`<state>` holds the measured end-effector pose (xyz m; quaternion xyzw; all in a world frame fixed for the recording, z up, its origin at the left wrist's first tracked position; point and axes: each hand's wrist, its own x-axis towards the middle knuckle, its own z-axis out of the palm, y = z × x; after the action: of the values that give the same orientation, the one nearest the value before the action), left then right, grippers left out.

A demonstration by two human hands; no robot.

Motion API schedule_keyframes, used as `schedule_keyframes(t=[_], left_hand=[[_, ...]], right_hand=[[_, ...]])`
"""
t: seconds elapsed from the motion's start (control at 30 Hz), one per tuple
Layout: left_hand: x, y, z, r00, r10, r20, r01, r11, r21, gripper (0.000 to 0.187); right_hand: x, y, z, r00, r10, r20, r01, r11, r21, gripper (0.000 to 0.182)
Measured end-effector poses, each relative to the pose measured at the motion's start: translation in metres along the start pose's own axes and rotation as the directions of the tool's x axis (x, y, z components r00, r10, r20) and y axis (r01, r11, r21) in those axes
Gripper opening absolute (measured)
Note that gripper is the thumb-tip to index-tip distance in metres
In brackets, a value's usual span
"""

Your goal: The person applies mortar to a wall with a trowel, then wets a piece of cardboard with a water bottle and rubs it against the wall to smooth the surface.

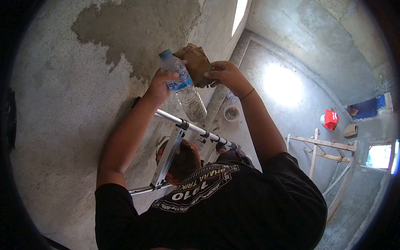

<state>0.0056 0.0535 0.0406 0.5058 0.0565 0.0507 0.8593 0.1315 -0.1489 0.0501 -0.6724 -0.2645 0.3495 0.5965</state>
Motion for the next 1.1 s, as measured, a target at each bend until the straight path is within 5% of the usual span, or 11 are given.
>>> schedule_keyframes(t=[0.07,0.27,0.47,0.53,0.67,0.73,0.87,0.97,1.0,1.07,1.1], left_hand=[[0.002,-0.001,-0.003,1.0,0.017,-0.008,-0.017,1.0,-0.006,0.05],[0.0,-0.002,0.002,0.999,0.026,-0.022,-0.026,1.0,-0.006,0.046],[0.004,-0.007,-0.003,0.995,-0.028,-0.093,0.03,0.999,0.025,0.037],[0.004,-0.007,-0.001,0.988,-0.047,-0.146,0.053,0.998,0.041,0.032],[0.001,-0.012,0.005,0.965,-0.022,-0.26,0.012,0.999,-0.039,0.023],[0.002,-0.014,0.005,0.954,-0.013,-0.298,-0.007,0.998,-0.065,0.021],[0.003,-0.016,0.008,0.935,-0.047,-0.351,0.014,0.995,-0.097,0.021],[0.002,-0.019,0.005,0.919,0.0,-0.394,-0.011,1.0,-0.027,0.021],[0.002,-0.019,0.004,0.906,0.05,-0.421,-0.04,0.999,0.033,0.021],[0.006,0.001,-0.006,0.922,0.01,-0.388,-0.031,0.998,-0.047,0.019],[0.006,0.008,-0.01,0.936,-0.026,-0.352,-0.019,0.992,-0.124,0.016]], right_hand=[[-0.003,0.005,-0.003,0.997,0.074,0.03,-0.076,0.993,0.086,0.038],[-0.001,0.008,0.002,0.975,0.088,-0.206,-0.072,0.994,0.087,0.034],[0.001,0.019,0.013,0.97,-0.019,-0.244,0.001,0.997,-0.076,0.019],[-0.004,0.02,0.023,0.927,-0.207,-0.311,0.078,0.921,-0.381,0.012],[-0.004,0.036,0.031,0.848,-0.454,-0.275,0.269,0.814,-0.515,0.009],[-0.005,0.037,0.034,0.686,-0.666,-0.292,0.408,0.685,-0.604,0.007],[-0.006,0.046,0.031,0.584,-0.792,-0.178,0.487,0.518,-0.703,0.008],[-0.009,0.05,0.025,0.73,-0.649,-0.214,0.427,0.677,-0.599,0.008],[-0.01,0.049,0.019,0.821,-0.437,-0.368,0.36,0.896,-0.262,0.01],[-0.006,0.055,-0.008,0.913,0.056,-0.403,0.105,0.925,0.365,0.017],[-0.008,0.067,-0.027,0.945,-0.013,-0.326,0.117,0.946,0.302,0.019]])
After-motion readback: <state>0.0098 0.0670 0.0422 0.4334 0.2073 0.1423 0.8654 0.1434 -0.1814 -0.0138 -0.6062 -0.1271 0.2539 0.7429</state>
